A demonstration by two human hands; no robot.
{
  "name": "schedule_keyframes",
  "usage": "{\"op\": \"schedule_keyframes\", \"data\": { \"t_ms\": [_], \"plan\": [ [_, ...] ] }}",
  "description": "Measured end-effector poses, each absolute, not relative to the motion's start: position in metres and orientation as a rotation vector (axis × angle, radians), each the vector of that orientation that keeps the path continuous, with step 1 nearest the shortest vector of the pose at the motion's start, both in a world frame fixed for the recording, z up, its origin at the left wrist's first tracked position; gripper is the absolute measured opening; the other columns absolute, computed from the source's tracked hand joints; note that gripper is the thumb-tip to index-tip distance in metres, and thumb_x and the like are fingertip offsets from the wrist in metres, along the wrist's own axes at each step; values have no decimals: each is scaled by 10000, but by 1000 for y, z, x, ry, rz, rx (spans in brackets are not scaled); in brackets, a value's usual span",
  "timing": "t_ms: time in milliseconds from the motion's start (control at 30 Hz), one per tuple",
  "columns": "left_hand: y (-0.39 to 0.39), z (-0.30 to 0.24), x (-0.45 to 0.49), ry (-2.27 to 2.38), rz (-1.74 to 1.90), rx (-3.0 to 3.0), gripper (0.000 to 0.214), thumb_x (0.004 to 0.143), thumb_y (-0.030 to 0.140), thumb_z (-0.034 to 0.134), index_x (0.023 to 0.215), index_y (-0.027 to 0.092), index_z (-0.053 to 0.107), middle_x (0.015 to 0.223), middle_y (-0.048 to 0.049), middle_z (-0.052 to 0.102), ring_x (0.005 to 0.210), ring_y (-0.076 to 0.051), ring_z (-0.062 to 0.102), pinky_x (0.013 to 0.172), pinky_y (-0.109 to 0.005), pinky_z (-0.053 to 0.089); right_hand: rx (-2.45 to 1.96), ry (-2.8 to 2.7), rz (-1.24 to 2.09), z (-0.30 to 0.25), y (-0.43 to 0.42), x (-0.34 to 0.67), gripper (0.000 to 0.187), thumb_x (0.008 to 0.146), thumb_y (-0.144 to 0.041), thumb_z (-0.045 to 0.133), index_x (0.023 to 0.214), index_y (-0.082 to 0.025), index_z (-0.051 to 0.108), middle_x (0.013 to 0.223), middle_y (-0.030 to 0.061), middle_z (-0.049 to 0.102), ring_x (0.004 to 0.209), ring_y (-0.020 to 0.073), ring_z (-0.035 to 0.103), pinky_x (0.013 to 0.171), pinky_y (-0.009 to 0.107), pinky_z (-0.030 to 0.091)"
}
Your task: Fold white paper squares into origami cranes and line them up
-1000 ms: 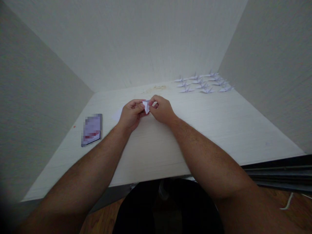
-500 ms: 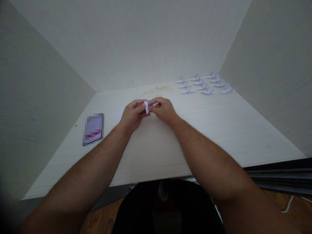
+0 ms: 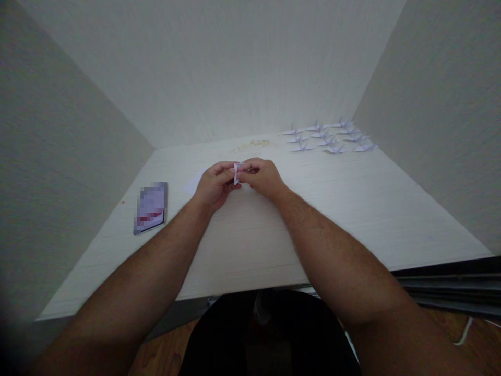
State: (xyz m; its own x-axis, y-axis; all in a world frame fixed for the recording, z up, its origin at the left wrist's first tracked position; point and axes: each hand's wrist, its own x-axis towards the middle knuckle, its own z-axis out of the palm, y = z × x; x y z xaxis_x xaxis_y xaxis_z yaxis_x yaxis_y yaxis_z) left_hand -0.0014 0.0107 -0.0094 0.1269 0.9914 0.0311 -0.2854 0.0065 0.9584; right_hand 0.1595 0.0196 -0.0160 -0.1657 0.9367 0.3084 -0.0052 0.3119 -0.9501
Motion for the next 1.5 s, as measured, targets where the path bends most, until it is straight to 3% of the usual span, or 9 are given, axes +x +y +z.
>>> {"op": "schedule_keyframes", "data": {
  "t_ms": [667, 1500],
  "plan": [
    [11, -9, -1, 885, 1241, 1065, 343, 632, 312, 880, 892, 174, 703, 824, -30, 736, 672, -125, 669, 602, -254, 574, -903, -1542, 1062, -14, 17, 160, 167, 693, -324, 756, 745, -181, 688, 796, 21, 686, 645, 119, 580, 540, 246, 477],
    [11, -10, -2, 857, 1218, 1066, 284, 662, 261, 836, 888, 164, 693, 832, -22, 726, 676, -121, 666, 591, -252, 570, -936, -1551, 1061, -11, 15, 160, 98, 703, -270, 697, 711, -174, 679, 678, 1, 676, 540, 99, 545, 519, 247, 448]
  ]
}}
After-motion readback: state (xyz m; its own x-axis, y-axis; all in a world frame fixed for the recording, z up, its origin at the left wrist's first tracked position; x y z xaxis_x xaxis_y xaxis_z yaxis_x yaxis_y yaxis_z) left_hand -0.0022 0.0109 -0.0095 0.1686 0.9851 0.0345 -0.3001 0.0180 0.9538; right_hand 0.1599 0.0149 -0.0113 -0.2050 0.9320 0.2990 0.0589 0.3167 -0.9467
